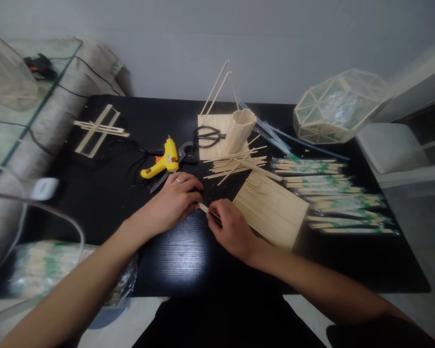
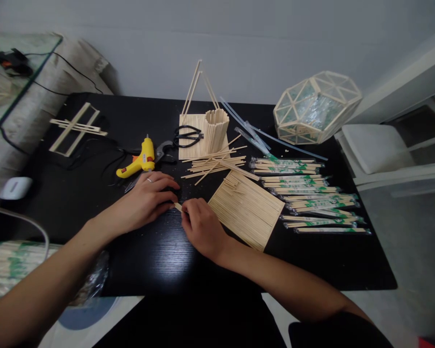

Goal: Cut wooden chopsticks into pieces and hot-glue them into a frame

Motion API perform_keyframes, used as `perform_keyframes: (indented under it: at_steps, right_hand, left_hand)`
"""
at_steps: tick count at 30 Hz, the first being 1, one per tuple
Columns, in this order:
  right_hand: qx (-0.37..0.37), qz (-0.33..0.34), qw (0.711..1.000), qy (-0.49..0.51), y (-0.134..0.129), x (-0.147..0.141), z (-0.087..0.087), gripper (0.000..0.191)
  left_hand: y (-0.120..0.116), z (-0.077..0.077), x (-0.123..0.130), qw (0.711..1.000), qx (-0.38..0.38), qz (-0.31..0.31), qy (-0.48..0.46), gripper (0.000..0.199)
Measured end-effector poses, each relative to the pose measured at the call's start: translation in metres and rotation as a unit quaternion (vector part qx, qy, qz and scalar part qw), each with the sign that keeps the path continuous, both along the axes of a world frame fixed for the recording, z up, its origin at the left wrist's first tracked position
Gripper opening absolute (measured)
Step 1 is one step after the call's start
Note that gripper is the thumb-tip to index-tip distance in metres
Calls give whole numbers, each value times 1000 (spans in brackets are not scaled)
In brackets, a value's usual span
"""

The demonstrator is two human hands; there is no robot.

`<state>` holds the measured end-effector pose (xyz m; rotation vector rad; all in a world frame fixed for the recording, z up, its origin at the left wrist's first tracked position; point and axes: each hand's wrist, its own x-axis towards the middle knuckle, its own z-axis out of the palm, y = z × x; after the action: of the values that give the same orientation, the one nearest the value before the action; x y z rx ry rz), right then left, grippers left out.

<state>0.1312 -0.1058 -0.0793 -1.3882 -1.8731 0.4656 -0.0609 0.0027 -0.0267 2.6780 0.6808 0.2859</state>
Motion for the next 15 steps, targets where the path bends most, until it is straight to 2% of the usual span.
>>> perform_keyframes:
  at_steps: [8,15]
  right_hand:
    - [-21,-2,1000,1,0,0,-2,16]
    - [-9,3,1000,3,2,0,0,19]
  left_hand:
    - [0,-1,0,1000,-3,2,-11,17]
    - [0,0,1,1000,-10,7,-7,17]
